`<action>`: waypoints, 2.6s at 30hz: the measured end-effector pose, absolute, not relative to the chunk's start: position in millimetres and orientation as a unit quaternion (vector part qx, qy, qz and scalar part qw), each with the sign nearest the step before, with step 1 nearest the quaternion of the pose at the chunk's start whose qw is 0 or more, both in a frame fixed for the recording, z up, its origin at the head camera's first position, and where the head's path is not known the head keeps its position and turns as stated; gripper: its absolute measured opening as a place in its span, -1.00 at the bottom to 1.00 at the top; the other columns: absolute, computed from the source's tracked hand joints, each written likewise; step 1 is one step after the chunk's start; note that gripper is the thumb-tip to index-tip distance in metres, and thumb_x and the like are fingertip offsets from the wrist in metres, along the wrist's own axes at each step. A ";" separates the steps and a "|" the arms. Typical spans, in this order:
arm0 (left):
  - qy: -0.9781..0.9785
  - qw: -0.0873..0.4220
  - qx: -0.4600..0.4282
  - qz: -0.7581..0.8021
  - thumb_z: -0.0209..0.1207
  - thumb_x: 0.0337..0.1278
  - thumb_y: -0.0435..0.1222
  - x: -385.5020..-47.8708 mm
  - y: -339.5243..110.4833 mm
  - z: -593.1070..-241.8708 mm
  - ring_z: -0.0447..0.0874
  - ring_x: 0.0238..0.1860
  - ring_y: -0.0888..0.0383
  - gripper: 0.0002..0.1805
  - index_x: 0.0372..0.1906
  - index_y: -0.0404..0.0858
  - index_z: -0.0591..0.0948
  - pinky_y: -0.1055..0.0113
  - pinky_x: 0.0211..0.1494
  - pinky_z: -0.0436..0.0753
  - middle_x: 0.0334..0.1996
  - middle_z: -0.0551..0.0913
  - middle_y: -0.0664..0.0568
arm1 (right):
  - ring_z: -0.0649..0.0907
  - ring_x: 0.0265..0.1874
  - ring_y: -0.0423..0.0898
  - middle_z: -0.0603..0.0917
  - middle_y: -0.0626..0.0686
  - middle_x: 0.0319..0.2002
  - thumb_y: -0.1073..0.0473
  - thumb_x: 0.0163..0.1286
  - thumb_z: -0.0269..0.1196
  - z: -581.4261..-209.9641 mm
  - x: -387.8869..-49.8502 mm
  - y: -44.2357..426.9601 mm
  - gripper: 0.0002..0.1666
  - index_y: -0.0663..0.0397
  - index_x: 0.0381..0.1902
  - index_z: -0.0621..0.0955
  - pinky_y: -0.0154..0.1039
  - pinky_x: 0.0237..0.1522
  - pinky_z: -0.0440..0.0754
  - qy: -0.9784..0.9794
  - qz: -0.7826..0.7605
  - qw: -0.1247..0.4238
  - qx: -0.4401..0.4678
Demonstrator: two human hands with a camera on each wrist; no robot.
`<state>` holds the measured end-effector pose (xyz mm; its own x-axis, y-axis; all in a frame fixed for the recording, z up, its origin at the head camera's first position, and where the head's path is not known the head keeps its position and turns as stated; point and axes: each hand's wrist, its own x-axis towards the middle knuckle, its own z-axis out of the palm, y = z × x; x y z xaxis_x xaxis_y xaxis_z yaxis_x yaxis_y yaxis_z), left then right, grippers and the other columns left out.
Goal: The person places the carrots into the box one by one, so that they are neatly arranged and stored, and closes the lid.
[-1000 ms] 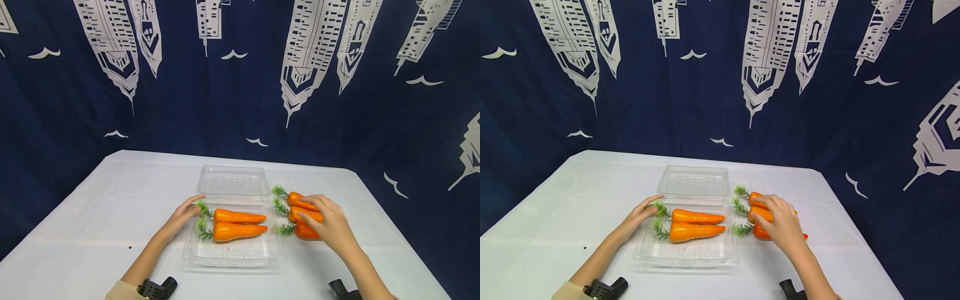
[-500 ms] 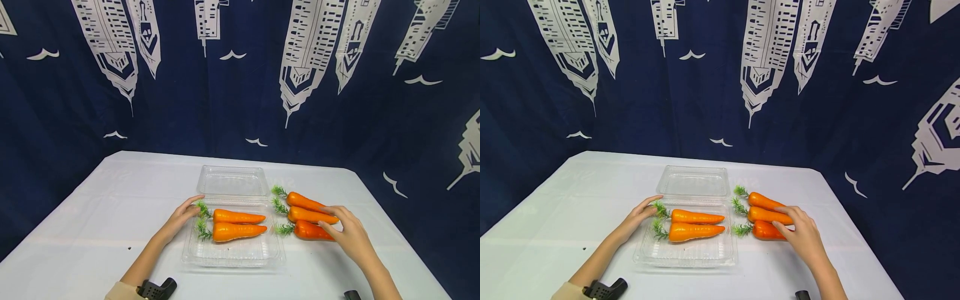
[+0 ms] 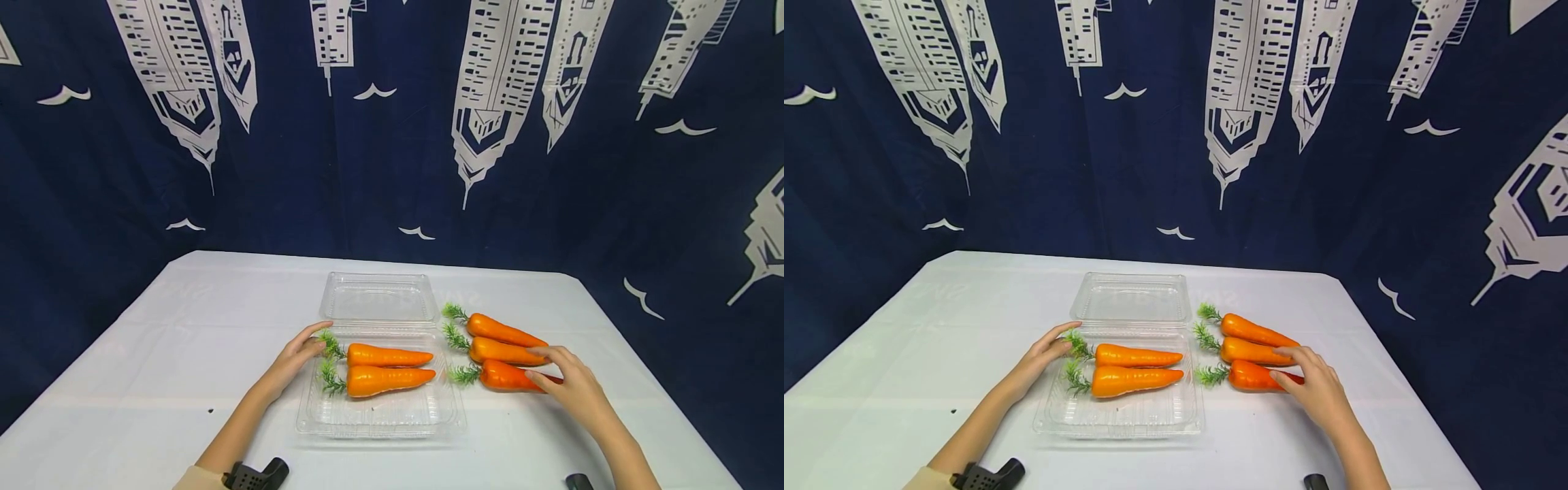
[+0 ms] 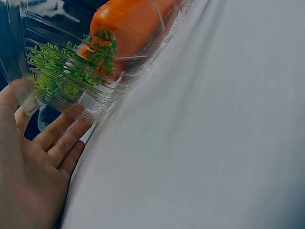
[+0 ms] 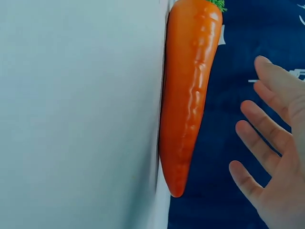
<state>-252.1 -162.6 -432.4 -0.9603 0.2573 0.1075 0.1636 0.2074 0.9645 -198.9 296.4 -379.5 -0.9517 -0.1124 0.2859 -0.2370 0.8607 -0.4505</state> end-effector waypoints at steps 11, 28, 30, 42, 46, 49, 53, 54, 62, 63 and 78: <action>0.777 0.041 0.120 0.617 -0.03 0.25 -0.08 -251.2 -161.1 -431.4 0.51 -0.06 0.16 -0.53 0.27 0.04 0.30 0.21 0.12 0.37 -0.10 0.57 -0.08 | 0.49 0.01 0.16 0.56 0.13 0.00 -0.15 0.07 0.30 -390.4 -201.3 305.2 -0.45 -0.03 -0.02 0.53 0.21 -0.02 0.40 -0.963 0.242 0.070 0.100; 0.776 0.044 0.122 0.617 -0.02 0.25 -0.09 -251.2 -161.2 -430.2 0.50 -0.06 0.14 -0.52 0.27 0.04 0.30 0.18 0.14 0.34 -0.13 0.58 -0.09 | 0.36 0.14 0.28 0.49 0.20 0.10 -0.15 0.04 0.32 -407.1 -206.1 314.6 -0.41 -0.06 0.02 0.51 0.35 0.04 0.25 -0.961 0.260 0.037 0.090; 0.777 0.043 0.122 0.616 -0.02 0.25 -0.09 -251.2 -161.2 -430.3 0.50 -0.06 0.14 -0.53 0.27 0.04 0.30 0.19 0.13 0.35 -0.12 0.58 -0.09 | 0.36 0.15 0.27 0.48 0.20 0.11 -0.12 0.05 0.32 -409.2 -207.1 315.9 -0.40 -0.06 0.04 0.50 0.35 0.04 0.25 -0.960 0.262 0.034 0.089; 0.776 0.040 0.124 0.617 -0.03 0.25 -0.10 -251.7 -161.5 -431.4 0.49 -0.05 0.11 -0.53 0.27 0.04 0.30 0.10 0.17 0.33 -0.14 0.58 -0.09 | 0.36 0.15 0.29 0.47 0.25 0.12 0.04 0.10 0.31 -418.3 -209.4 318.3 -0.45 0.03 0.07 0.49 0.29 0.08 0.23 -0.943 0.300 0.044 0.134; 0.778 0.040 0.124 0.615 -0.03 0.25 -0.10 -251.5 -161.3 -431.6 0.49 -0.05 0.12 -0.52 0.27 0.04 0.30 0.11 0.16 0.34 -0.14 0.58 -0.09 | 0.34 0.17 0.30 0.46 0.26 0.12 0.07 0.12 0.30 -420.7 -211.2 318.6 -0.45 0.07 0.09 0.48 0.29 0.10 0.21 -0.939 0.311 0.039 0.139; 0.779 0.039 0.124 0.614 -0.02 0.25 -0.10 -251.2 -161.2 -431.6 0.49 -0.06 0.12 -0.53 0.27 0.03 0.30 0.15 0.13 0.35 -0.15 0.58 -0.08 | 0.35 0.17 0.30 0.47 0.25 0.12 0.07 0.12 0.29 -421.6 -211.7 318.3 -0.45 0.07 0.09 0.48 0.29 0.10 0.21 -0.939 0.313 0.037 0.139; 0.779 0.038 0.124 0.613 -0.02 0.25 -0.11 -251.1 -161.3 -431.6 0.48 -0.06 0.12 -0.53 0.27 0.03 0.30 0.18 0.12 0.35 -0.16 0.58 -0.08 | 0.35 0.17 0.30 0.48 0.25 0.11 0.06 0.13 0.29 -421.8 -211.4 317.5 -0.45 0.06 0.08 0.48 0.30 0.10 0.21 -0.940 0.315 0.029 0.131; 0.779 0.038 0.124 0.614 -0.03 0.25 -0.11 -251.1 -161.4 -431.6 0.48 -0.06 0.12 -0.53 0.27 0.04 0.30 0.18 0.12 0.35 -0.16 0.58 -0.08 | 0.35 0.17 0.30 0.48 0.25 0.11 0.05 0.13 0.28 -421.8 -211.3 317.3 -0.45 0.06 0.09 0.48 0.30 0.10 0.21 -0.940 0.315 0.027 0.128; 0.779 0.038 0.127 0.613 -0.03 0.26 -0.11 -250.4 -162.3 -431.9 0.50 -0.07 0.13 -0.53 0.27 0.03 0.30 0.17 0.12 0.36 -0.12 0.58 -0.09 | 0.36 0.16 0.29 0.48 0.25 0.11 0.06 0.13 0.28 -421.7 -211.0 315.3 -0.46 0.07 0.08 0.48 0.30 0.10 0.22 -0.942 0.313 0.019 0.121; 0.779 0.039 0.127 0.613 -0.03 0.26 -0.10 -250.3 -162.5 -431.9 0.51 -0.07 0.13 -0.53 0.27 0.03 0.30 0.15 0.14 0.36 -0.11 0.58 -0.09 | 0.36 0.16 0.29 0.48 0.25 0.11 0.07 0.13 0.28 -421.5 -211.0 315.1 -0.46 0.08 0.08 0.48 0.29 0.11 0.22 -0.941 0.314 0.019 0.121; 0.774 0.040 0.122 0.621 -0.02 0.25 -0.09 -251.0 -161.6 -432.3 0.51 -0.03 0.11 -0.53 0.27 0.04 0.30 -0.03 0.23 0.29 -0.05 0.58 -0.12 | 0.39 0.12 0.30 0.49 0.29 0.09 0.11 0.12 0.30 -408.3 -208.3 315.7 -0.47 0.12 0.06 0.47 0.28 0.08 0.26 -0.943 0.293 0.053 0.151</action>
<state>-251.0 -161.6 -432.3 -0.9672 0.2375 0.0899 0.1393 0.2001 0.9698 -208.3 315.7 -408.3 -0.9487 -0.2533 0.1890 -0.3158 0.7830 -0.5359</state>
